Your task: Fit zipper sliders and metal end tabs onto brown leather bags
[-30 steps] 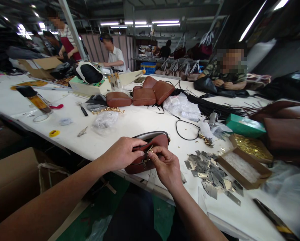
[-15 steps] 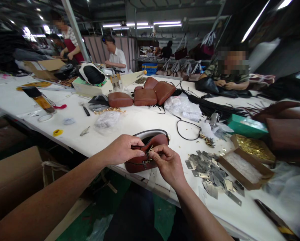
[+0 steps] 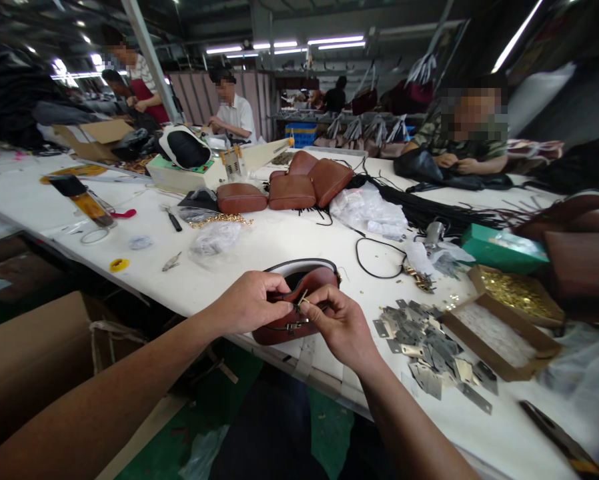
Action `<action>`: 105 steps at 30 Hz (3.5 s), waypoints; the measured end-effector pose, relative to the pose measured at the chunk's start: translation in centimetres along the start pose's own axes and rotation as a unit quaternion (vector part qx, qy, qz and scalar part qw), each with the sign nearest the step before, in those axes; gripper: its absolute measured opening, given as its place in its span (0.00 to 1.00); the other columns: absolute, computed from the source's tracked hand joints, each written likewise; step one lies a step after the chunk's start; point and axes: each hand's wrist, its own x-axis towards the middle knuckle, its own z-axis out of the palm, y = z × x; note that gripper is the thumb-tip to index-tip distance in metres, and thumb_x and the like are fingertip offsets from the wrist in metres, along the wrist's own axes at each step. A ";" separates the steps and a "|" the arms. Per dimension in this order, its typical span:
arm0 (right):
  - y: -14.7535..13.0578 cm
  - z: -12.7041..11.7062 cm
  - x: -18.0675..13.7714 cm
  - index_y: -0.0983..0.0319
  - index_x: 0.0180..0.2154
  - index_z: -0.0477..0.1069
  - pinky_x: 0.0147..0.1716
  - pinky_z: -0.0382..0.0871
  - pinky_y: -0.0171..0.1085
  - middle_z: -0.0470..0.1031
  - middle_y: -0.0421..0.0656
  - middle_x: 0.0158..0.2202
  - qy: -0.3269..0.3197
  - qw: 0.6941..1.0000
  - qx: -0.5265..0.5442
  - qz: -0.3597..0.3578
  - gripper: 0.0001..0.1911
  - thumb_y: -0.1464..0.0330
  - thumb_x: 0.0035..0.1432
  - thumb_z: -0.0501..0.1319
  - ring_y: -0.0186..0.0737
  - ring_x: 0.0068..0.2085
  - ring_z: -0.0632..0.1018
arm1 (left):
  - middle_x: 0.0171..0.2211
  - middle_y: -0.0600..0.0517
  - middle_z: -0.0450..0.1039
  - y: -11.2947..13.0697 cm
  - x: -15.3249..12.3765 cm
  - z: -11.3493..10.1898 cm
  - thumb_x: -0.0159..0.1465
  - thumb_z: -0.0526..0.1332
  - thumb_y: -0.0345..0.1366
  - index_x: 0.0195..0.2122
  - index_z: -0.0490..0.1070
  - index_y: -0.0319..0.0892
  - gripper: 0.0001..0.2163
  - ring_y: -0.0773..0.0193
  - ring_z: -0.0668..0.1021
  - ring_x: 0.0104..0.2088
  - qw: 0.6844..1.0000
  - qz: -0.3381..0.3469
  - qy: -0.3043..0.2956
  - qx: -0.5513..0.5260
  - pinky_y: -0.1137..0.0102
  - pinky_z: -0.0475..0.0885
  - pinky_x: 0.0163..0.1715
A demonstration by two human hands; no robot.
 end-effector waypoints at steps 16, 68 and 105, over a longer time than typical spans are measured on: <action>-0.2 1.8 -0.2 0.58 0.32 0.68 0.34 0.69 0.36 0.75 0.36 0.30 0.107 0.979 -0.147 -0.094 0.07 0.67 0.56 0.67 0.36 0.31 0.76 | 0.32 0.56 0.81 -0.3 0.2 -0.4 0.60 0.66 0.36 0.41 0.82 0.42 0.10 0.64 0.79 0.33 0.999 0.012 -0.021 0.029 0.74 0.70 0.33; -10.1 -1.9 -1.2 0.60 0.34 0.81 0.26 0.65 0.34 0.80 0.38 0.28 -0.167 0.972 -0.142 -0.079 0.09 0.61 0.60 0.69 0.36 0.27 0.74 | 0.31 0.54 0.83 6.3 -6.5 -3.3 0.59 0.69 0.41 0.39 0.83 0.43 0.10 0.63 0.80 0.31 0.998 0.025 -0.009 0.053 0.73 0.70 0.30; 2.8 1.6 -20.3 0.58 0.32 0.76 0.28 0.54 0.37 0.80 0.39 0.28 0.060 0.912 -0.393 0.101 0.13 0.61 0.67 0.60 0.38 0.29 0.77 | 0.36 0.50 0.84 -1.1 -8.8 12.4 0.61 0.64 0.38 0.46 0.83 0.39 0.15 0.57 0.83 0.37 0.960 -0.086 -0.264 0.015 0.70 0.74 0.37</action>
